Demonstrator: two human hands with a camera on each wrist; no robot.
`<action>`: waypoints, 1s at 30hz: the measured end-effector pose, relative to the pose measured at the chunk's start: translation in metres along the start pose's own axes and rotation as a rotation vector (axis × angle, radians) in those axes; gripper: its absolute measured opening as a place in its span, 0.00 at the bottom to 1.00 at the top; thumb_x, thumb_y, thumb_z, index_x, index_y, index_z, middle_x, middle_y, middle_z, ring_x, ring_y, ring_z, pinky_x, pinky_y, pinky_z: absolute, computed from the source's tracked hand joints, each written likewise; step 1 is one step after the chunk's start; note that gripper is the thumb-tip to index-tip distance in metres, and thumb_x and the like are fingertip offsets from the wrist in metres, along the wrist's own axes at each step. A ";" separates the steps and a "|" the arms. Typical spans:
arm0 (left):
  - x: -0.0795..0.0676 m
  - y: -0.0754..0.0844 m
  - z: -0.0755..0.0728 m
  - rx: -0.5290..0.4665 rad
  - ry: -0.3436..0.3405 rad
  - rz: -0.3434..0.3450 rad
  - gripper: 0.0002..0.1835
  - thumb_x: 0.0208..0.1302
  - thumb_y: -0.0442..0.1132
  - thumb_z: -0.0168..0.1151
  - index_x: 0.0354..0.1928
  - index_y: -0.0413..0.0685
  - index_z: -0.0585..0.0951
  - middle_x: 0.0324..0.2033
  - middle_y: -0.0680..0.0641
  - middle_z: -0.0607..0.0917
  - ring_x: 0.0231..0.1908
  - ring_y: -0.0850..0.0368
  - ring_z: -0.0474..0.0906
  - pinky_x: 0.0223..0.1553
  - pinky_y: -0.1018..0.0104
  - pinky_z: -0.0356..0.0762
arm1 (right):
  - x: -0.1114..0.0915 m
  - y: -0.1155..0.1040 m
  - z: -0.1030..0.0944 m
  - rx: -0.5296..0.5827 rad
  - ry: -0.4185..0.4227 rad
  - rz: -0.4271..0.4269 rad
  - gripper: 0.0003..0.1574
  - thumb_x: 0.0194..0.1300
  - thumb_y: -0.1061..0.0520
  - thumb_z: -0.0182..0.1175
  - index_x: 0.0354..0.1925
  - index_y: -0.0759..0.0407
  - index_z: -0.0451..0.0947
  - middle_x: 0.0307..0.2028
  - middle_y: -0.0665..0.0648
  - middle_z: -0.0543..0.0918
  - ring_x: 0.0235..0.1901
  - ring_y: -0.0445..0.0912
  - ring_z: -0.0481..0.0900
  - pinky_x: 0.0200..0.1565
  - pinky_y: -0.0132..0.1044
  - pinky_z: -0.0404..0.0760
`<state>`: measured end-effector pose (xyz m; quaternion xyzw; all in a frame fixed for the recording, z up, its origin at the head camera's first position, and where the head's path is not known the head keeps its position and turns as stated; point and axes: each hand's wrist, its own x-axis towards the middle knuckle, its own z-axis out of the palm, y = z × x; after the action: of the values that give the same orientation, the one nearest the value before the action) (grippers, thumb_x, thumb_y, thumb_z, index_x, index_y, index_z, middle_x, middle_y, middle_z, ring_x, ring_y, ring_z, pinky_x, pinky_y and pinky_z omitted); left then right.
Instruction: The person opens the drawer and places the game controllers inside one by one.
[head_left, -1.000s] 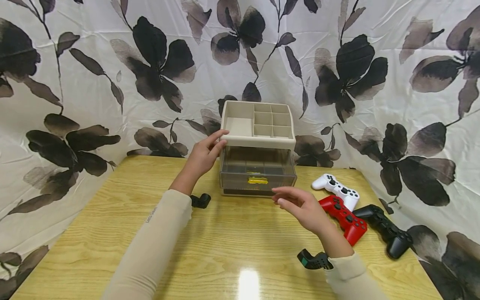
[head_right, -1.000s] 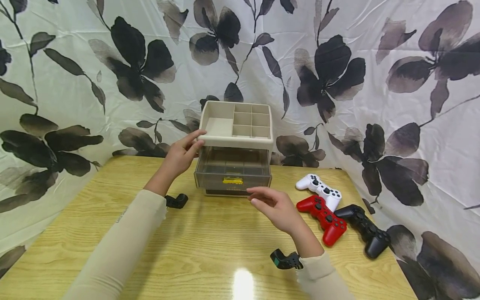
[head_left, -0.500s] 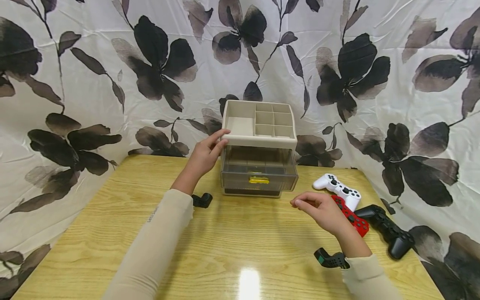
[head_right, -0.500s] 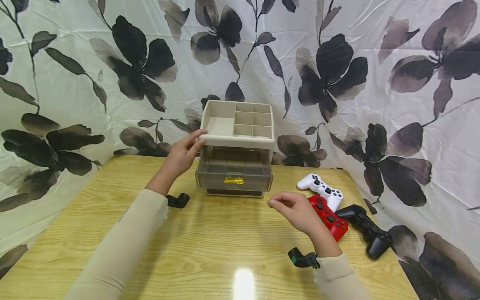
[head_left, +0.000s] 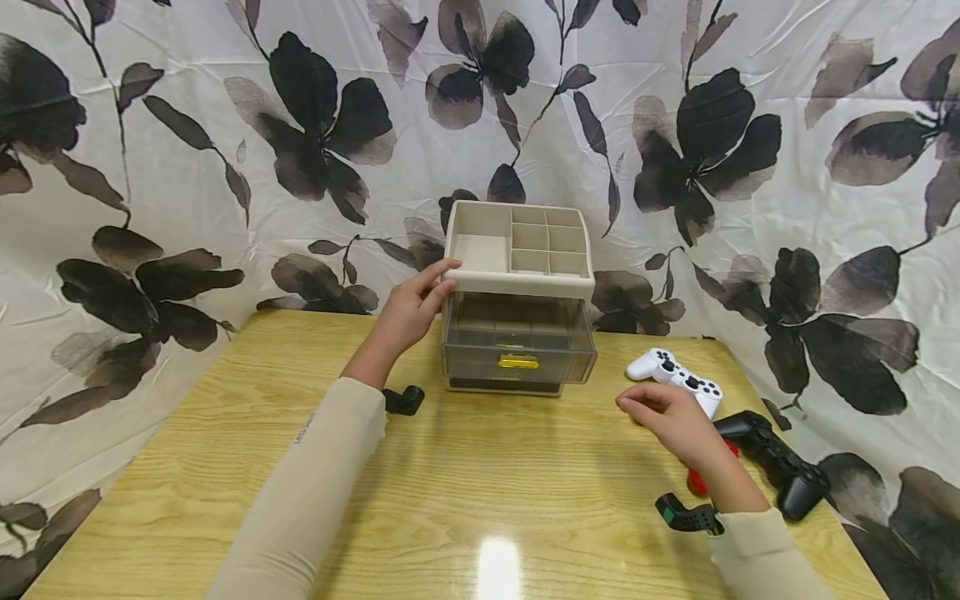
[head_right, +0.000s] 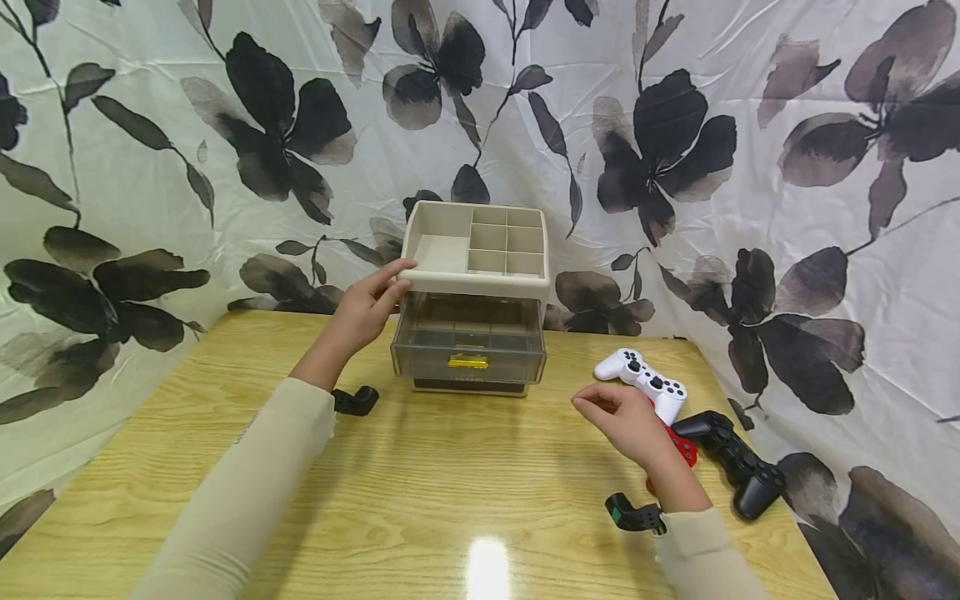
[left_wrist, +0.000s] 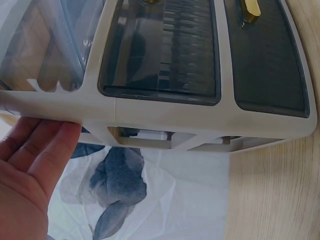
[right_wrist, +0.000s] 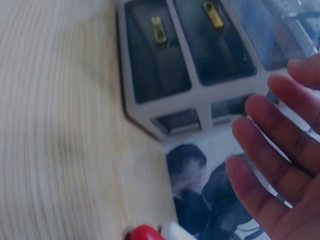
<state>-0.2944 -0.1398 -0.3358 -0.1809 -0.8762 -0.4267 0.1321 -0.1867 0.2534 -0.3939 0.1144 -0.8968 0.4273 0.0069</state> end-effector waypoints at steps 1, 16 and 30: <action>0.000 0.000 0.000 -0.001 -0.002 -0.003 0.25 0.71 0.62 0.44 0.68 0.73 0.68 0.36 0.41 0.79 0.33 0.50 0.74 0.38 0.56 0.73 | 0.000 0.002 -0.001 -0.013 0.011 0.013 0.18 0.68 0.45 0.60 0.46 0.56 0.84 0.44 0.57 0.85 0.42 0.49 0.83 0.41 0.34 0.80; 0.001 -0.002 0.003 0.000 0.001 -0.017 0.25 0.71 0.63 0.42 0.68 0.76 0.66 0.37 0.37 0.79 0.32 0.50 0.72 0.37 0.55 0.71 | 0.005 0.027 -0.013 -0.200 0.069 0.122 0.22 0.66 0.44 0.62 0.52 0.54 0.81 0.48 0.60 0.84 0.43 0.51 0.80 0.38 0.37 0.77; 0.001 -0.001 0.002 0.001 -0.001 -0.016 0.24 0.71 0.63 0.42 0.67 0.77 0.66 0.33 0.44 0.77 0.32 0.51 0.72 0.36 0.56 0.71 | 0.004 0.044 -0.025 -0.304 0.072 0.233 0.29 0.65 0.44 0.62 0.60 0.56 0.75 0.57 0.66 0.78 0.54 0.61 0.73 0.51 0.59 0.72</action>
<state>-0.2960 -0.1387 -0.3376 -0.1739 -0.8779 -0.4273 0.1281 -0.2016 0.2986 -0.4118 -0.0078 -0.9574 0.2885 0.0066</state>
